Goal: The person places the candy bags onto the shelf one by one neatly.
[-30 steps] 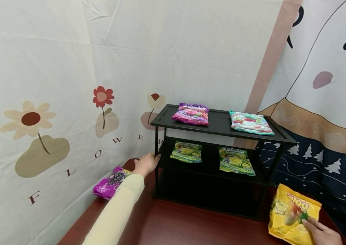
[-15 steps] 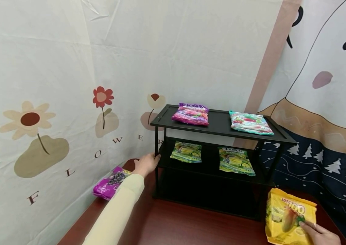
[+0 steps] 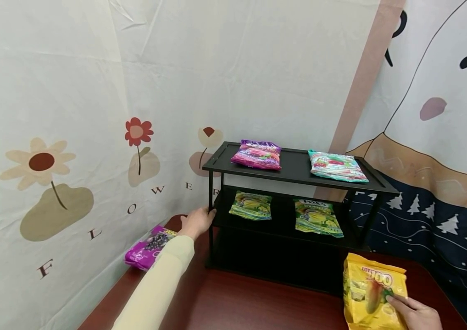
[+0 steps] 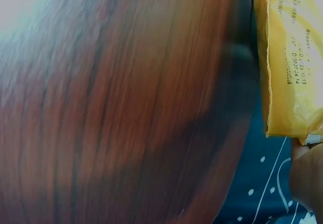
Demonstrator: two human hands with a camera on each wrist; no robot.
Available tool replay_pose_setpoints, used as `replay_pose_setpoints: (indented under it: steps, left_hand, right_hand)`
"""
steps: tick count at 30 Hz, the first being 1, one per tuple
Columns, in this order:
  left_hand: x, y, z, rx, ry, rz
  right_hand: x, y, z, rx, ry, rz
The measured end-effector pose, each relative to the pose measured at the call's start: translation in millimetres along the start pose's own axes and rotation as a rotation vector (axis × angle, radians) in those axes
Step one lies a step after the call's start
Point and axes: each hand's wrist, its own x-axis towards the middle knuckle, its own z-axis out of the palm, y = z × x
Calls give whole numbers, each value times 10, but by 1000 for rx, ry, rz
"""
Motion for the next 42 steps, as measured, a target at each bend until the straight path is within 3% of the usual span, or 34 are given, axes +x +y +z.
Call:
replay_pose_setpoints:
  steps: [6,16,33,42]
  left_hand:
    - [-3,0,-6,0,2,4]
    - [-8,1,-12,15,5,5]
    - [-16,9,-33,7,-2,6]
    - [-23,13,-29,0,-5,16]
  right_hand:
    - [-143,-53,198,60,-76,-65]
    - [-287,-174,443,20,-136,-160]
    - [-351,-410,926,-18,-225,-260]
    - [-369,-555,1140,37,-277,-303]
